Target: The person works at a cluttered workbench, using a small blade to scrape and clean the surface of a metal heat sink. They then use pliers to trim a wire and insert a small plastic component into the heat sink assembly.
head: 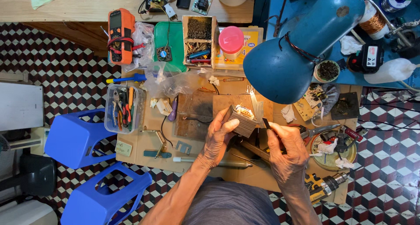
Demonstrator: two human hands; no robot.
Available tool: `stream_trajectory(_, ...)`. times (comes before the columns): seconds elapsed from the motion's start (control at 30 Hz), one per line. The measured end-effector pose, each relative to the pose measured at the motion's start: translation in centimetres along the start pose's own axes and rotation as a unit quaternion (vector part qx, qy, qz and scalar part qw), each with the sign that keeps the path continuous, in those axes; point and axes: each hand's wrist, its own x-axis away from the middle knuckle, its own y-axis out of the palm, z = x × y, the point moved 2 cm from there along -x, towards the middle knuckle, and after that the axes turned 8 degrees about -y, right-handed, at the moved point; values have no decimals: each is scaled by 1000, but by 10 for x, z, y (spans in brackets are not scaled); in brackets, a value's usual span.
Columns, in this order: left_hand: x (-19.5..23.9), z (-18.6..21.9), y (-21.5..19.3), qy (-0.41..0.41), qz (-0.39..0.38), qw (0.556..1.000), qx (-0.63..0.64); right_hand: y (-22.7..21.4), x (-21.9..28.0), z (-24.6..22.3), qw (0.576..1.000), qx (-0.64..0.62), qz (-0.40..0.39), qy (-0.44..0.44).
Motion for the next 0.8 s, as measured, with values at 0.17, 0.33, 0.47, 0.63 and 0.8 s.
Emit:
stream_trajectory(0.17,-2,-6,-1,22,37,995,-89,1,-2,-4,999,35,-16,-35)
stream_trajectory(0.33,-4,-12,2,80,46,985,-143,3,-2,-7,993,65,-15,-100)
stream_trajectory(0.47,-4,-12,3,116,52,970,-209,5,0,-5,992,67,-22,-100)
stream_trajectory(0.63,-3,-9,6,128,48,966,-219,4,1,-4,994,64,-25,-87)
stream_trajectory(0.8,-2,-9,7,139,65,959,-237,4,0,-6,993,65,-24,-96)
